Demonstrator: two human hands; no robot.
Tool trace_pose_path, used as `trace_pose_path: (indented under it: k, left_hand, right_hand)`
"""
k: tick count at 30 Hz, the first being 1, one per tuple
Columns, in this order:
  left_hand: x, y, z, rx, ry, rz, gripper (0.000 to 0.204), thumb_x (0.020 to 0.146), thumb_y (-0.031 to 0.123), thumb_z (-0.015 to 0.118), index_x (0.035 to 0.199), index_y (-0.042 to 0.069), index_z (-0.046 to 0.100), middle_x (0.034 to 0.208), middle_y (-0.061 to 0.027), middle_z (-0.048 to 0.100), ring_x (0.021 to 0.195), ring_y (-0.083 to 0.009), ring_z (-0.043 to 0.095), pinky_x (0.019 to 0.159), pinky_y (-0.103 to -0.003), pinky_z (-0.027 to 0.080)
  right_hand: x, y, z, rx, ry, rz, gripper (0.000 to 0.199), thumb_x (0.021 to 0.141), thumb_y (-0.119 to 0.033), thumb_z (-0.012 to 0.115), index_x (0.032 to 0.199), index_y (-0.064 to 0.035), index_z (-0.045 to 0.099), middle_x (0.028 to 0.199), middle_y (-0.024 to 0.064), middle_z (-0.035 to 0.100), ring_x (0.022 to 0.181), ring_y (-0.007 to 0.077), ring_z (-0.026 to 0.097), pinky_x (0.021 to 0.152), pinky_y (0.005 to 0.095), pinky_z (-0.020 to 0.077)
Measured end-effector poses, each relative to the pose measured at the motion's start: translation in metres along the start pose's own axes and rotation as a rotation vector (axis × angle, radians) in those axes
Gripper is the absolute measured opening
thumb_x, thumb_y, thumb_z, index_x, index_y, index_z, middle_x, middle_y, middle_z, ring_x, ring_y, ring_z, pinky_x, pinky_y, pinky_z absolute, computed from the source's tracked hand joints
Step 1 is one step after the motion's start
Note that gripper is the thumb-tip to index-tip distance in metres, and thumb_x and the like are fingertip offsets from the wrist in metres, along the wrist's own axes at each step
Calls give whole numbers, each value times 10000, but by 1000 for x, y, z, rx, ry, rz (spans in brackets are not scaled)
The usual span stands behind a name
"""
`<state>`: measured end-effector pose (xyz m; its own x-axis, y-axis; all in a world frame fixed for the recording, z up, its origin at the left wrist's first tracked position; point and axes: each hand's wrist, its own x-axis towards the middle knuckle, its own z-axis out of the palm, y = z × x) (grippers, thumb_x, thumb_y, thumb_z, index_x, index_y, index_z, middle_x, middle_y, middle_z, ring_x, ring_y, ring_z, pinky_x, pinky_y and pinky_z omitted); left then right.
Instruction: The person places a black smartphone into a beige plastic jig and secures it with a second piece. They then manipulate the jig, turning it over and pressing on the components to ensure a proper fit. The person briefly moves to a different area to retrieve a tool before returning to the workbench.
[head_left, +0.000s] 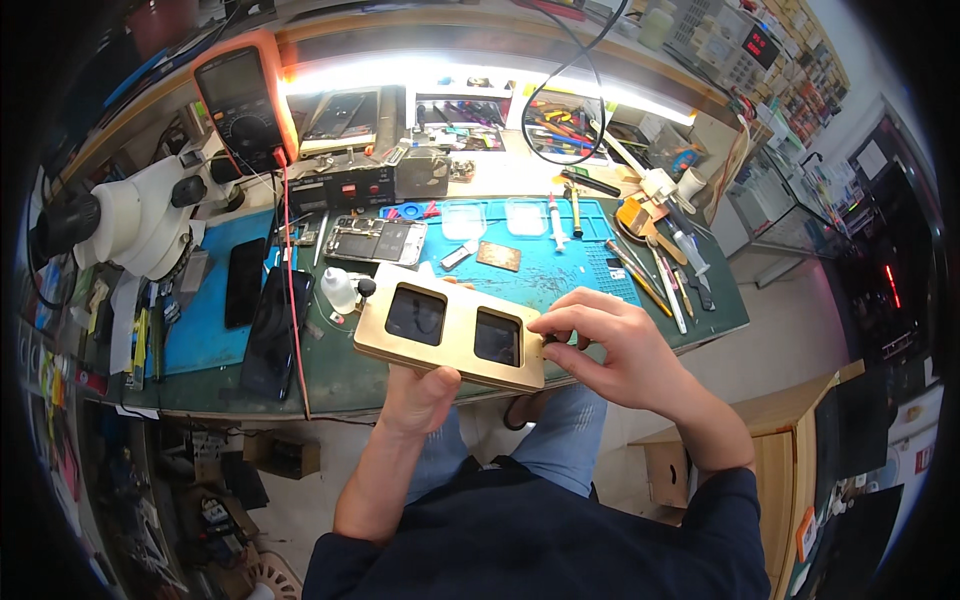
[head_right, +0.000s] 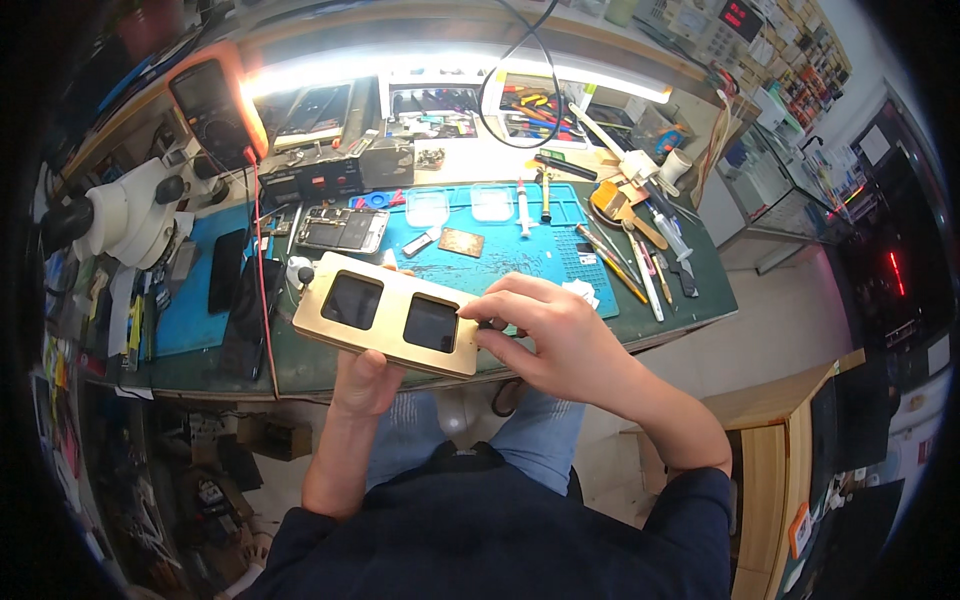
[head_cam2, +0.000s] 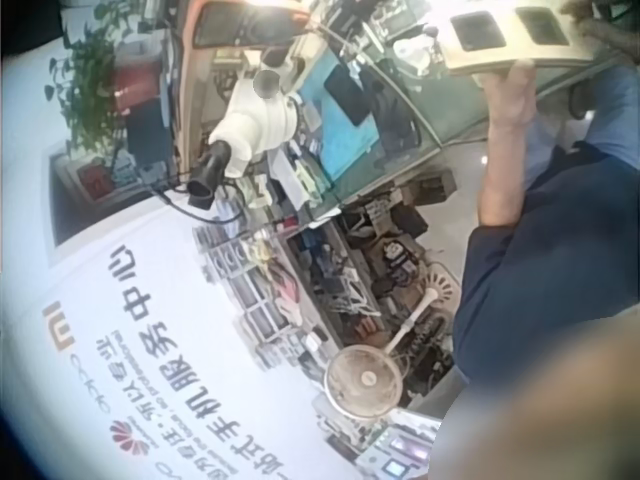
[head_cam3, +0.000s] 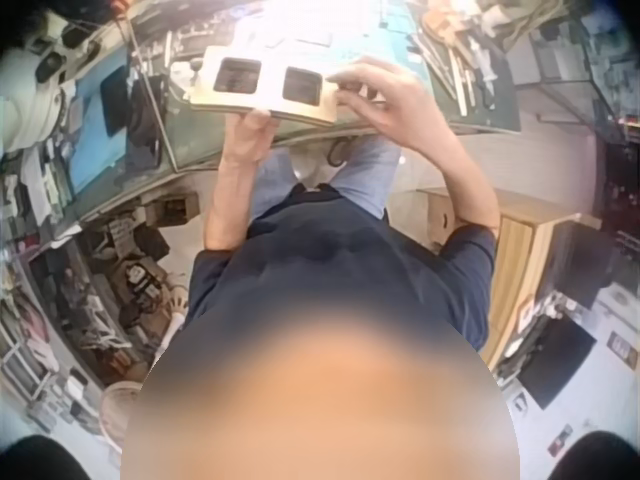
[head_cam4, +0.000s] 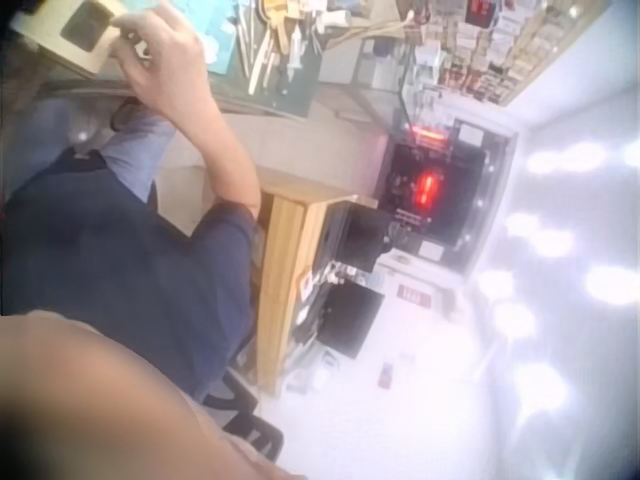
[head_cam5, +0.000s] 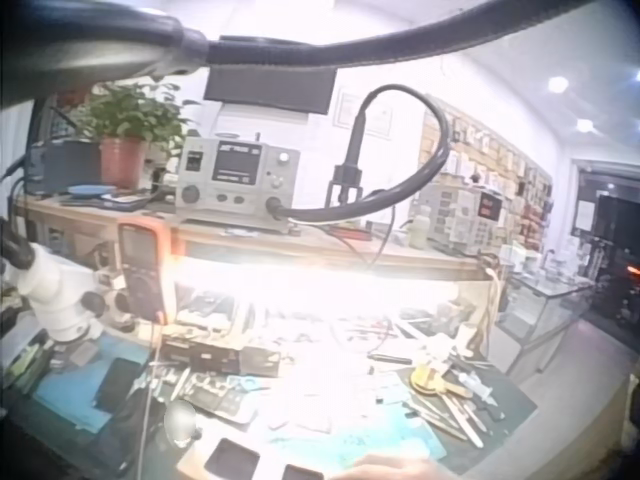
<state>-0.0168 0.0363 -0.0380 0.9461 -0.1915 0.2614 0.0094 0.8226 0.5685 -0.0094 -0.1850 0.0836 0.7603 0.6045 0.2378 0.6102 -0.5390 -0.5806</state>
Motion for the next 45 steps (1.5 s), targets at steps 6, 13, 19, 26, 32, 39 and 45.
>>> trace_pose_path:
  k: [6,13,19,26,32,39,45]
  left_hand:
    - [1,1,2,8,8,6,958,737,251,875,1476,88,288,1426,-99,423,1349,-247,427,1119,-431,390]
    - [1,-1,2,23,-2,7,959,732,248,876,1472,80,290,1412,-100,435,1333,-242,446,1112,-423,399]
    - [0,0,3,26,3,-9,966,729,256,879,1472,79,288,1408,-97,437,1334,-237,446,1111,-416,402]
    - [1,-1,3,36,-18,-6,960,738,260,876,1472,82,284,1411,-97,438,1326,-244,458,1100,-434,418]
    - [1,0,6,34,-11,-4,953,737,263,879,1467,83,294,1406,-92,445,1320,-251,465,1093,-438,429]
    - [0,-1,5,36,-5,4,953,736,271,882,1464,80,297,1401,-93,450,1314,-248,474,1087,-437,436]
    - [1,-2,6,81,-10,-8,995,733,340,874,1481,78,273,1429,-102,422,1334,-259,455,1092,-435,439]
  right_hand:
    - [2,-10,-2,-24,35,2,284,832,-83,733,1111,-62,681,1007,90,640,876,239,662,741,332,540]
    - [0,-11,-7,19,-20,14,314,831,-57,729,1141,-44,679,1019,76,626,874,178,640,704,287,525]
    - [1,-11,-5,-28,22,49,261,849,-128,730,1095,-51,684,963,90,654,798,218,683,695,327,557]
    - [-1,-5,-2,-39,37,-4,232,861,-131,725,1080,-61,689,944,91,660,778,243,683,679,340,550]
    - [0,-5,-5,-72,4,25,233,860,-159,731,1069,-64,692,940,92,663,744,255,682,657,337,547]
    - [0,-13,-5,-36,80,-71,297,853,-204,746,1110,-71,675,967,89,671,795,242,691,697,345,546]
    - [-7,-10,-14,-251,-57,-7,349,839,-158,727,1171,-80,650,1013,89,675,897,263,680,736,355,541]
